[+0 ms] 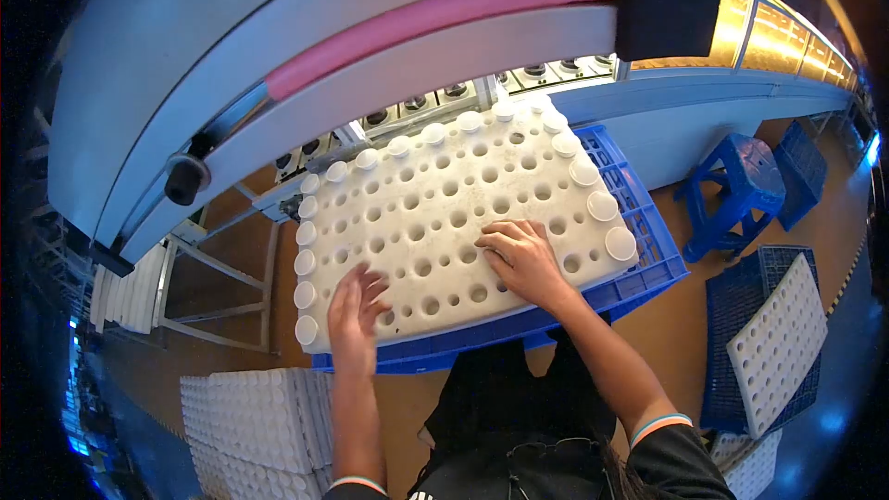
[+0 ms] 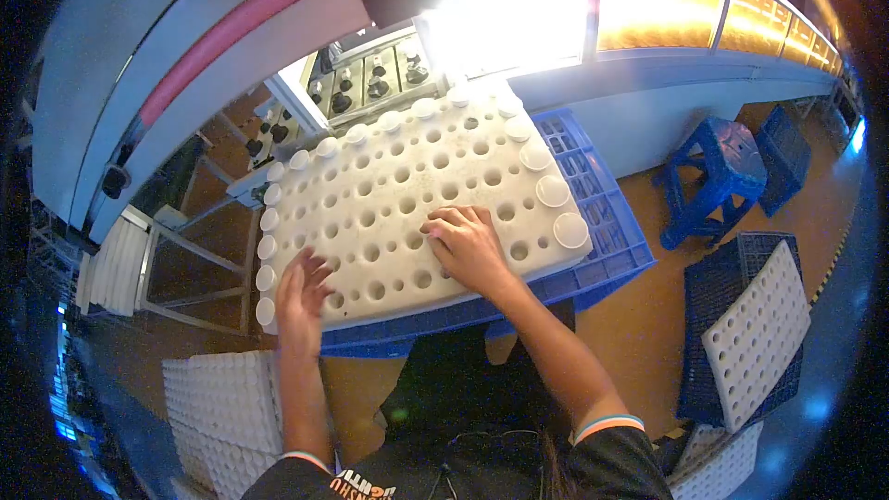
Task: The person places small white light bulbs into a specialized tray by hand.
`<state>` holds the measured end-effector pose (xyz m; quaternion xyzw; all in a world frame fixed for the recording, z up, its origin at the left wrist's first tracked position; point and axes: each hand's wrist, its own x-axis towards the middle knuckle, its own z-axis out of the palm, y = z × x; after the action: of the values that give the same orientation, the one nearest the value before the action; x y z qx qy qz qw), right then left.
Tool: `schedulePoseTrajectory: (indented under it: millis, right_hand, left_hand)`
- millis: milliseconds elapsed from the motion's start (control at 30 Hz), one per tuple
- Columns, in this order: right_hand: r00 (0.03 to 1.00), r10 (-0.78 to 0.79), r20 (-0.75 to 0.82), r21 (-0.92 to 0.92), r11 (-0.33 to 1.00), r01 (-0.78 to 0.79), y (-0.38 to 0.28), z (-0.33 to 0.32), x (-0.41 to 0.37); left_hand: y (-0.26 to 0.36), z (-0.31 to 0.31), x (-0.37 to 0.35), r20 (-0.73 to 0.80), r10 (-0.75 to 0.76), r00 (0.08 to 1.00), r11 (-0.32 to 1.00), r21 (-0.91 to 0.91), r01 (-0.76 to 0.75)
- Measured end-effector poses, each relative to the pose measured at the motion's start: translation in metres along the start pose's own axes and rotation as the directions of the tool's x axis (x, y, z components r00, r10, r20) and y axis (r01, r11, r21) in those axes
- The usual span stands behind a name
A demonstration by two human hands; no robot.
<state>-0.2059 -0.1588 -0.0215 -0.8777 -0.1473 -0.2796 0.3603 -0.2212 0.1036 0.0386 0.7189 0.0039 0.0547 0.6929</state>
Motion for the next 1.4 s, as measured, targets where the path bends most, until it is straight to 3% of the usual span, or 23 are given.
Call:
schedulePoseTrajectory:
  millis: [67, 100, 167, 200, 267, 533, 600, 667, 733, 867, 900, 967, 1133, 1233, 1267, 1300, 1333, 1367, 1400]
  right_hand:
    - [1.0, 0.002, -0.003, 0.009, 1.0, -0.002, 0.002, 0.002, 0.0]
    - [1.0, 0.008, -0.002, 0.016, 1.0, -0.008, 0.003, 0.003, -0.001]
    - [1.0, 0.011, -0.006, 0.016, 1.0, -0.01, 0.003, 0.003, -0.001]
    - [1.0, 0.012, -0.001, 0.019, 1.0, -0.012, 0.003, 0.003, -0.001]
    - [1.0, 0.011, -0.001, 0.015, 1.0, -0.011, 0.002, 0.003, -0.001]
    - [1.0, 0.006, 0.006, 0.016, 1.0, -0.006, 0.004, 0.002, -0.001]
    - [1.0, -0.002, 0.002, 0.011, 1.0, 0.002, 0.003, 0.001, -0.001]
    - [1.0, 0.001, 0.001, 0.009, 1.0, -0.001, 0.003, 0.001, -0.001]
    - [1.0, -0.003, 0.003, 0.005, 1.0, 0.003, 0.003, 0.002, -0.001]
    - [1.0, -0.008, -0.002, 0.02, 1.0, 0.008, 0.003, 0.001, 0.0]
    - [1.0, -0.006, -0.003, 0.016, 1.0, 0.006, 0.002, 0.001, 0.0]
    - [1.0, -0.002, -0.008, 0.016, 1.0, 0.002, 0.001, 0.0, 0.0]
    - [1.0, -0.003, 0.001, 0.016, 1.0, 0.003, 0.001, 0.003, 0.0]
    - [1.0, -0.001, -0.001, 0.011, 1.0, 0.001, 0.002, 0.002, 0.001]
    - [1.0, -0.003, -0.003, 0.019, 1.0, 0.003, 0.003, 0.003, 0.0]
    - [1.0, -0.002, -0.007, 0.025, 1.0, 0.002, 0.003, 0.003, 0.0]
    - [1.0, 0.001, -0.018, 0.013, 1.0, -0.001, 0.003, 0.002, 0.002]
    - [1.0, 0.003, 0.002, 0.007, 1.0, -0.003, 0.003, 0.0, 0.003]
    - [1.0, 0.006, 0.027, 0.002, 1.0, -0.007, 0.002, -0.001, 0.002]
  left_hand:
    - [-0.002, 0.022, 0.021, 0.19, -0.179, 0.965, 0.855, -0.456, 0.248]
    - [-0.004, 0.033, 0.033, 0.194, -0.175, 0.965, 0.856, -0.454, 0.247]
    - [-0.008, 0.052, 0.059, 0.267, -0.18, 0.947, 0.705, -0.636, 0.314]
    - [-0.01, 0.061, 0.073, 0.27, -0.178, 0.946, 0.706, -0.635, 0.314]
    - [-0.014, 0.077, 0.098, 0.294, -0.207, 0.933, 0.587, -0.726, 0.359]
    - [0.009, 0.114, 0.157, 0.269, -0.108, 0.957, 0.513, -0.81, 0.286]
    - [0.021, 0.113, 0.158, 0.395, 0.02, 0.919, 0.409, -0.842, 0.353]
    - [0.027, 0.118, 0.159, 0.373, 0.056, 0.926, 0.43, -0.846, 0.315]
    - [0.031, 0.119, 0.161, 0.315, -0.075, 0.946, 0.317, -0.892, 0.323]
    - [0.014, 0.119, 0.166, 0.253, 0.083, 0.964, 0.365, -0.908, 0.207]
    - [0.011, 0.118, 0.163, 0.253, 0.084, 0.964, 0.365, -0.908, 0.207]
    - [0.003, 0.114, 0.154, 0.344, -0.109, 0.933, 0.234, -0.903, 0.36]
    - [-0.028, 0.11, 0.172, 0.292, -0.158, 0.943, 0.298, -0.897, 0.328]
    - [-0.039, 0.11, 0.169, 0.146, -0.344, 0.927, 0.732, -0.577, 0.363]
    - [-0.041, 0.111, 0.169, 0.153, -0.344, 0.926, 0.731, -0.575, 0.366]
    - [-0.033, 0.114, 0.166, -0.051, -0.155, 0.987, 0.916, -0.382, 0.124]
    - [-0.026, 0.121, 0.168, -0.196, 0.095, 0.976, 0.985, -0.126, -0.121]
    - [-0.022, 0.128, 0.175, -0.183, 0.1, 0.978, 0.983, -0.136, -0.126]
    - [-0.019, 0.134, 0.181, -0.066, 0.249, 0.966, 0.964, 0.118, -0.24]
